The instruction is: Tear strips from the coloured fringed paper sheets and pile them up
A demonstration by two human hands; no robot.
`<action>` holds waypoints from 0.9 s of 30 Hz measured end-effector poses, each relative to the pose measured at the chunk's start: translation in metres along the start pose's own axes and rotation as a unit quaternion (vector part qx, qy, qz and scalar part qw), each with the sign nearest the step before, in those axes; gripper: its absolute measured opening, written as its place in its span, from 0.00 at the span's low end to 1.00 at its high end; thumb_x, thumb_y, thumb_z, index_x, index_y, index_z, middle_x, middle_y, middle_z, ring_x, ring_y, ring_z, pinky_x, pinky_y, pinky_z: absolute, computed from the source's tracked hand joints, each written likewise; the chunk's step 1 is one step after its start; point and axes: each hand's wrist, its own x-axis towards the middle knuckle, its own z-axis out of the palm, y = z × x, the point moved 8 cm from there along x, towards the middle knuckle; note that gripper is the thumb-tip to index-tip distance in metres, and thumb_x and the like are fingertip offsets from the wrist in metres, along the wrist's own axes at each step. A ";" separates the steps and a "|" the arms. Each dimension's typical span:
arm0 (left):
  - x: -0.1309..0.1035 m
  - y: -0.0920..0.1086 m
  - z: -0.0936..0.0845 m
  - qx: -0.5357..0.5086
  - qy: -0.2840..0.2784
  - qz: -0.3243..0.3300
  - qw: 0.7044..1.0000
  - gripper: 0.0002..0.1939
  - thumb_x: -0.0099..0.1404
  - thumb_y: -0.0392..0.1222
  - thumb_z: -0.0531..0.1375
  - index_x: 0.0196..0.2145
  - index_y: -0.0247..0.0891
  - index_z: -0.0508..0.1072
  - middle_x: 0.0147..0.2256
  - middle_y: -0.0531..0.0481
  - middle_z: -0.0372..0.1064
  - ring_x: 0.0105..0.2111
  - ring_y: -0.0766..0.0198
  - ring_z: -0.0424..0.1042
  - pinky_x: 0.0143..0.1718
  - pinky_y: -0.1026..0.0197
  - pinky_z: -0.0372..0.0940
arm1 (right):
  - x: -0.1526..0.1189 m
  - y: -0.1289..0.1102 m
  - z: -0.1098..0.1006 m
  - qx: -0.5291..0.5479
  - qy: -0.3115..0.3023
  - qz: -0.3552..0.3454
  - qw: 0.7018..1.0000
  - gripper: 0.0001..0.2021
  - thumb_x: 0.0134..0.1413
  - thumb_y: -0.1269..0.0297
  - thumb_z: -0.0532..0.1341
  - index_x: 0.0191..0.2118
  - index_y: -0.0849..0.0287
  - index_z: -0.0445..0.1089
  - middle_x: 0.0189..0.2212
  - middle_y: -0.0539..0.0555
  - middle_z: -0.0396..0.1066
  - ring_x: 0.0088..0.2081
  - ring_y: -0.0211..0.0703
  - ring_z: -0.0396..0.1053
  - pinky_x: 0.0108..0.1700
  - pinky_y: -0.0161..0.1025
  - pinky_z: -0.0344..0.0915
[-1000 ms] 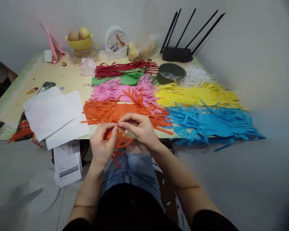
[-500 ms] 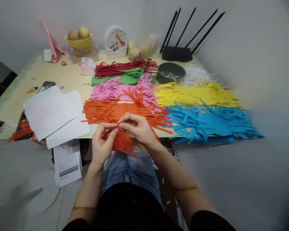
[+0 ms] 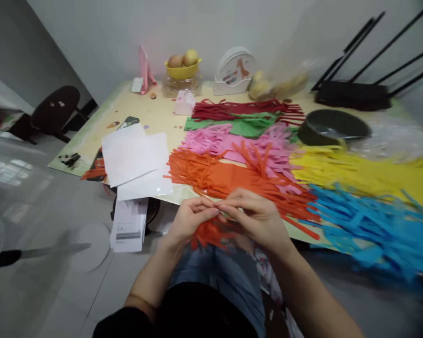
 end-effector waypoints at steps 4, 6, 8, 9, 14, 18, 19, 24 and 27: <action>-0.009 -0.012 -0.006 -0.036 0.022 -0.009 0.999 0.21 0.48 0.53 0.75 0.28 0.34 0.75 0.25 0.48 0.76 0.23 0.66 0.73 0.32 0.63 0.69 | -0.004 -0.006 0.003 -0.048 0.048 -0.021 0.997 0.06 0.57 0.69 0.66 0.33 0.52 0.80 0.25 0.52 0.73 0.27 0.40 0.70 0.29 0.38 0.66; -0.015 -0.011 -0.009 -0.008 0.014 -0.004 1.000 0.23 0.49 0.57 0.74 0.30 0.34 0.76 0.26 0.47 0.77 0.26 0.64 0.75 0.35 0.61 0.70 | -0.006 -0.009 0.005 -0.064 0.061 -0.025 0.996 0.06 0.58 0.69 0.66 0.32 0.52 0.78 0.25 0.51 0.72 0.27 0.40 0.69 0.29 0.37 0.66; -0.018 0.003 -0.018 0.090 -0.013 0.030 0.995 0.22 0.56 0.58 0.70 0.34 0.35 0.79 0.33 0.43 0.79 0.34 0.59 0.78 0.42 0.57 0.71 | -0.009 -0.009 0.004 -0.062 0.069 -0.023 0.995 0.06 0.58 0.70 0.65 0.32 0.53 0.77 0.26 0.50 0.72 0.28 0.38 0.69 0.31 0.36 0.66; -0.019 0.017 -0.030 0.170 -0.013 0.067 0.983 0.20 0.60 0.57 0.66 0.38 0.36 0.80 0.38 0.42 0.80 0.40 0.56 0.78 0.47 0.55 0.71 | -0.010 -0.009 0.002 -0.053 0.068 -0.020 0.996 0.06 0.59 0.70 0.65 0.32 0.53 0.77 0.26 0.50 0.72 0.29 0.38 0.69 0.32 0.35 0.67; -0.017 0.109 -0.147 0.694 0.198 0.156 0.675 0.26 0.66 0.36 0.55 0.62 0.34 0.68 0.66 0.35 0.60 0.68 0.44 0.54 0.69 0.37 0.46 | -0.016 -0.005 -0.004 -0.002 0.045 0.013 0.999 0.05 0.60 0.69 0.64 0.33 0.54 0.77 0.30 0.50 0.75 0.34 0.37 0.74 0.37 0.31 0.71; -0.001 0.130 -0.218 0.858 0.199 0.042 0.471 0.34 0.63 0.32 0.55 0.67 0.29 0.59 0.70 0.30 0.47 0.71 0.36 0.42 0.68 0.29 0.40 | -0.018 -0.001 0.006 0.039 0.019 0.055 0.998 0.05 0.61 0.67 0.64 0.35 0.53 0.77 0.33 0.51 0.79 0.34 0.38 0.78 0.33 0.29 0.73; 0.003 0.129 -0.224 0.867 0.183 0.037 0.463 0.33 0.63 0.32 0.54 0.67 0.28 0.60 0.69 0.29 0.51 0.70 0.38 0.48 0.68 0.31 0.44 | -0.017 -0.002 0.009 0.046 0.015 0.059 0.997 0.05 0.62 0.67 0.64 0.35 0.53 0.78 0.33 0.51 0.79 0.34 0.38 0.78 0.32 0.29 0.73; 0.008 0.123 -0.228 0.863 0.168 0.066 0.472 0.26 0.66 0.29 0.48 0.58 0.32 0.72 0.61 0.35 0.67 0.63 0.51 0.65 0.67 0.46 0.54 | -0.011 -0.003 0.021 0.074 0.007 0.084 0.994 0.06 0.62 0.65 0.64 0.35 0.53 0.78 0.30 0.51 0.79 0.26 0.33 0.75 0.27 0.26 0.70; -0.003 0.139 -0.231 0.834 0.231 0.120 0.487 0.26 0.66 0.28 0.49 0.58 0.33 0.72 0.59 0.37 0.70 0.60 0.52 0.69 0.64 0.48 0.58 | -0.007 0.001 0.029 0.105 -0.007 0.123 0.987 0.07 0.62 0.63 0.64 0.35 0.54 0.79 0.25 0.51 0.78 0.19 0.32 0.70 0.22 0.26 0.68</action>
